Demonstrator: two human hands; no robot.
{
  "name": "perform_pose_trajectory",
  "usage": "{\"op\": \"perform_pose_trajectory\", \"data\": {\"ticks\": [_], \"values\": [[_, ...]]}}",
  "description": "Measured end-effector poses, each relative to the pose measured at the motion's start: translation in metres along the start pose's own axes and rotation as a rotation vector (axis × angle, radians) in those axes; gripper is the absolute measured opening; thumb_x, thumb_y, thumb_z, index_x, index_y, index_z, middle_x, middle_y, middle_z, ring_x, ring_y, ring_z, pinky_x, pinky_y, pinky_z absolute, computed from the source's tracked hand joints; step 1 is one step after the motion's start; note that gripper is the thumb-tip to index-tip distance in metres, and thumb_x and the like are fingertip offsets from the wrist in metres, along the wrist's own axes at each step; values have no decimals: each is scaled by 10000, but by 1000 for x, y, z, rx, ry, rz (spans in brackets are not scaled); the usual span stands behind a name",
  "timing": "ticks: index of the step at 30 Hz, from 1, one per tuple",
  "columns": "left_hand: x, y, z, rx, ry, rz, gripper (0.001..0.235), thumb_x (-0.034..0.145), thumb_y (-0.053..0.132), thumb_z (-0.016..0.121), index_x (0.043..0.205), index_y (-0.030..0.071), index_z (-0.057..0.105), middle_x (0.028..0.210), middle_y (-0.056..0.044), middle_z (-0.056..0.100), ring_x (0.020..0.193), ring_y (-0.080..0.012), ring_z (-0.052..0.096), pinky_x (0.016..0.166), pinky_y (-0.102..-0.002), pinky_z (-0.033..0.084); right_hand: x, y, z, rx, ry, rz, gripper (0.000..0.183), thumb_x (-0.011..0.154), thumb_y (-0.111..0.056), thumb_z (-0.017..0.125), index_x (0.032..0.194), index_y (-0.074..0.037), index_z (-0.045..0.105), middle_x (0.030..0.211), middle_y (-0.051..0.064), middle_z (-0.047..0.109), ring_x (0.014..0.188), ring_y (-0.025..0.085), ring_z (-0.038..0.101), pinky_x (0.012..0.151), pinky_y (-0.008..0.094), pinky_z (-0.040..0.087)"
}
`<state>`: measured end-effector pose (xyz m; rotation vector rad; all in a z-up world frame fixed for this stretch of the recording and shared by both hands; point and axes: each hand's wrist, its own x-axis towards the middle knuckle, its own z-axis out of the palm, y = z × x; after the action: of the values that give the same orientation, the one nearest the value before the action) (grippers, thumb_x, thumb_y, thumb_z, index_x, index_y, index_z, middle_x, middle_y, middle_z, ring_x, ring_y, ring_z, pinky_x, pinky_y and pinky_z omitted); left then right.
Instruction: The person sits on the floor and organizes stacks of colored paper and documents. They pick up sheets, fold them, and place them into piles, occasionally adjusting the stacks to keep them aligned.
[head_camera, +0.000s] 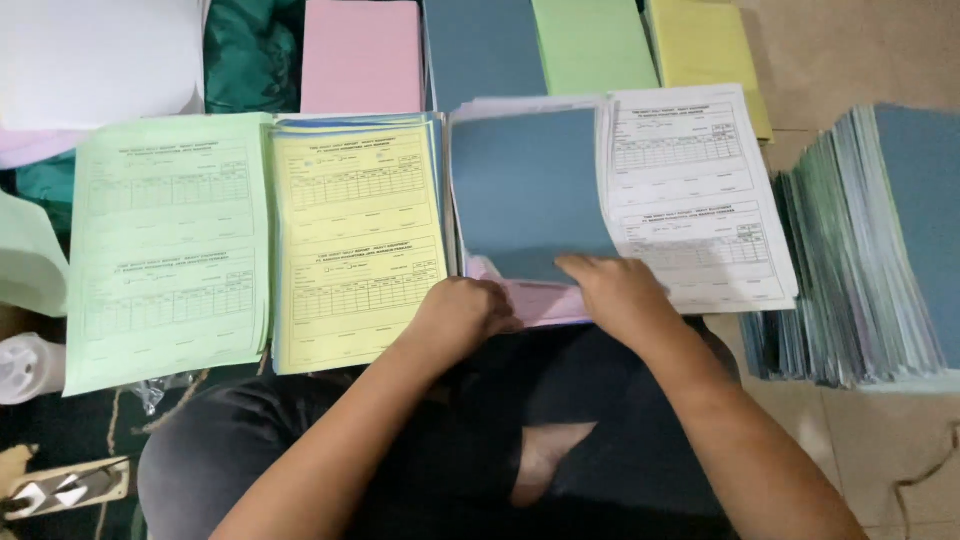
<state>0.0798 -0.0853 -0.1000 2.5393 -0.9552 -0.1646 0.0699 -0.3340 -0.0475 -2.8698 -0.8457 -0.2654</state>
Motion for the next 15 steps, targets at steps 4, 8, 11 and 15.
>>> {"op": "perform_pose_trajectory", "data": {"ticks": [4,8,11,15], "values": [[-4,-7,23,128,166,32,136,839,356,690,747,290,766,672,41,723,704,-236,743,691,-391,562,-8,-32,-2,162,-253,162,347,939,-35,569,1269,-98,655,1150,193,740,975,347,747,796,468,623],[-4,6,19,158,595,129,137,795,274,689,662,281,659,636,73,639,684,-155,673,720,-354,458,-8,-34,1,163,-326,283,414,1020,-348,563,1342,-94,619,1293,200,699,971,372,753,810,537,617],[-8,11,13,175,635,130,67,750,227,767,715,235,711,714,23,685,772,-223,675,730,-391,488,-28,26,43,136,-293,397,302,998,-286,626,1092,-15,722,922,257,757,920,492,708,820,591,572],[-81,-42,-53,68,422,67,70,811,164,744,786,120,697,765,-58,687,781,-316,636,650,-461,498,-4,22,-12,326,-178,448,614,986,-304,538,1503,20,479,1571,262,439,1493,424,341,1210,462,233]]}}
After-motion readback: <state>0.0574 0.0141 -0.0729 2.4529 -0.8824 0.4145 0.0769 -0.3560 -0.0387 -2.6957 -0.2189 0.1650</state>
